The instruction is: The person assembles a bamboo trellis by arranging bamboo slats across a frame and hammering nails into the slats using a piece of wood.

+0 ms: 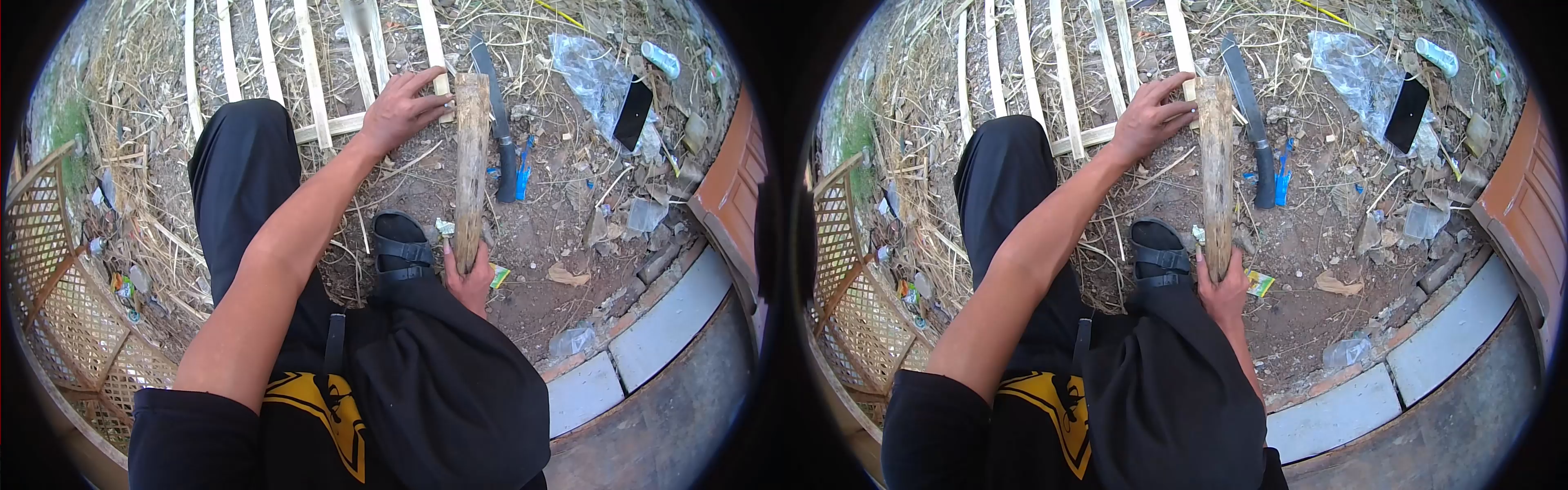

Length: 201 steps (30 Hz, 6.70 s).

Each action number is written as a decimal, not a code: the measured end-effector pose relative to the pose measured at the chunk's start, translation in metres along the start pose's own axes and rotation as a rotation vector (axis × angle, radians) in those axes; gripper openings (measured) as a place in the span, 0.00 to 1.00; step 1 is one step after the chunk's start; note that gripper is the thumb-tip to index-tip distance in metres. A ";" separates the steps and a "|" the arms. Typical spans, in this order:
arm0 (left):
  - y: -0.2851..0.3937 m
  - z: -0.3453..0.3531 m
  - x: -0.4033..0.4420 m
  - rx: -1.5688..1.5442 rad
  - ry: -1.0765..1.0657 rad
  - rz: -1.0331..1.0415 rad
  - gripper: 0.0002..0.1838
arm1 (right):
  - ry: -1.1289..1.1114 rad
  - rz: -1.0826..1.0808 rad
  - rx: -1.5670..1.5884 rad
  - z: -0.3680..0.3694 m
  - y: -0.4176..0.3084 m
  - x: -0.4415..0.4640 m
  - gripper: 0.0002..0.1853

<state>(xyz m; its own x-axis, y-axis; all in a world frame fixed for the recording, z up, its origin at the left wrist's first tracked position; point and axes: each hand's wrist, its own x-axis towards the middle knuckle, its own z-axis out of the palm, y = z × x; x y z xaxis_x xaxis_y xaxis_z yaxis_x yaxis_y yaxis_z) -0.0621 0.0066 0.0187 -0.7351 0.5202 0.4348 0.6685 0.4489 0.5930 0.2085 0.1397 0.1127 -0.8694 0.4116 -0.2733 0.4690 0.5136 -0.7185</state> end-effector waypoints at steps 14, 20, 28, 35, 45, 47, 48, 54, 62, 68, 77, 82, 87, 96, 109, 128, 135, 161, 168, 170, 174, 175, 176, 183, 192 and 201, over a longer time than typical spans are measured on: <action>-0.003 -0.001 -0.001 0.110 -0.100 -0.018 0.13 | -0.073 0.015 -0.077 -0.010 0.004 0.001 0.22; -0.003 -0.001 -0.001 0.125 -0.082 0.010 0.15 | -0.003 -0.057 -0.056 -0.011 0.006 -0.006 0.21; 0.000 -0.003 -0.002 0.155 -0.136 -0.056 0.16 | -0.027 -0.039 -0.029 -0.016 0.004 -0.013 0.21; 0.001 -0.004 -0.003 0.175 -0.147 -0.051 0.17 | -0.072 0.000 -0.083 -0.017 0.008 -0.015 0.21; -0.001 -0.001 0.000 0.170 -0.090 -0.041 0.15 | -0.034 -0.087 -0.066 -0.016 0.016 -0.011 0.21; 0.002 -0.005 0.002 0.144 -0.107 -0.065 0.15 | -0.031 -0.097 -0.114 -0.015 0.024 -0.013 0.21; 0.002 -0.006 0.002 0.171 -0.128 -0.074 0.15 | -0.028 -0.098 -0.119 -0.018 0.024 -0.011 0.21; -0.001 -0.001 0.001 0.132 -0.079 -0.043 0.19 | 0.053 -0.066 0.024 -0.024 -0.001 -0.006 0.19; 0.002 -0.008 0.003 0.069 -0.127 -0.045 0.15 | -0.016 0.060 -0.008 -0.027 0.011 -0.014 0.18; -0.005 -0.001 -0.001 0.172 -0.160 0.011 0.17 | -0.005 0.094 0.029 -0.025 0.014 -0.019 0.18; -0.004 -0.004 -0.001 0.307 -0.241 0.066 0.20 | -0.067 0.166 0.029 -0.022 0.020 -0.026 0.19; -0.008 -0.021 0.026 0.322 -0.273 0.246 0.18 | -0.094 0.248 0.055 -0.022 0.012 -0.026 0.19; -0.028 -0.012 0.029 -0.186 -0.365 0.246 0.15 | -0.106 0.192 0.074 -0.019 0.012 -0.018 0.18; -0.042 -0.031 0.048 -0.191 -0.560 0.388 0.14 | -0.115 0.253 0.086 -0.023 0.003 -0.004 0.17; -0.051 -0.028 0.048 -0.136 -0.540 0.434 0.14 | -0.090 0.250 0.125 -0.016 0.005 -0.008 0.17; -0.054 -0.016 0.049 -0.209 -0.430 0.417 0.14 | -0.075 0.033 -0.036 -0.009 0.006 -0.012 0.20; -0.055 -0.014 0.047 -0.304 -0.381 0.366 0.15 | 0.017 -0.080 0.004 -0.006 0.005 -0.016 0.21; -0.064 -0.011 0.046 -0.306 -0.421 0.394 0.10 | -0.019 0.011 0.030 0.004 0.015 -0.023 0.21; -0.053 -0.016 0.049 -0.265 -0.407 0.342 0.07 | 0.011 0.040 0.079 0.004 0.008 -0.015 0.19; -0.052 -0.017 0.046 -0.275 -0.395 0.323 0.07 | 0.006 0.044 0.072 0.004 0.007 -0.018 0.19; -0.053 -0.016 0.046 -0.284 -0.399 0.336 0.08 | -0.021 0.085 0.069 0.005 0.008 -0.022 0.19; -0.053 -0.015 0.047 -0.299 -0.390 0.333 0.08 | -0.019 0.062 0.041 0.006 0.008 -0.022 0.19; -0.053 -0.016 0.047 -0.300 -0.389 0.332 0.08 | -0.020 0.062 0.039 0.006 0.007 -0.022 0.19; -0.051 -0.017 0.046 -0.253 -0.407 0.288 0.13 | 0.005 -0.041 -0.022 0.008 0.006 -0.021 0.20; -0.055 -0.017 0.049 -0.339 -0.405 0.333 0.10 | 0.036 -0.060 0.052 0.010 0.005 -0.025 0.21; -0.057 -0.015 0.044 -0.262 -0.377 0.329 0.12 | 0.051 -0.105 0.035 0.006 -0.007 -0.025 0.22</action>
<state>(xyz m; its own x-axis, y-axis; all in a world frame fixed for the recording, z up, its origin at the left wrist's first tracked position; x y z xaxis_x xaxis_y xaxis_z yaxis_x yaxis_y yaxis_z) -0.1345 -0.0066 0.0140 -0.3687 0.8475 0.3818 0.7698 0.0481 0.6365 0.2260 0.1212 0.1213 -0.9039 0.3954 -0.1634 0.3697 0.5298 -0.7633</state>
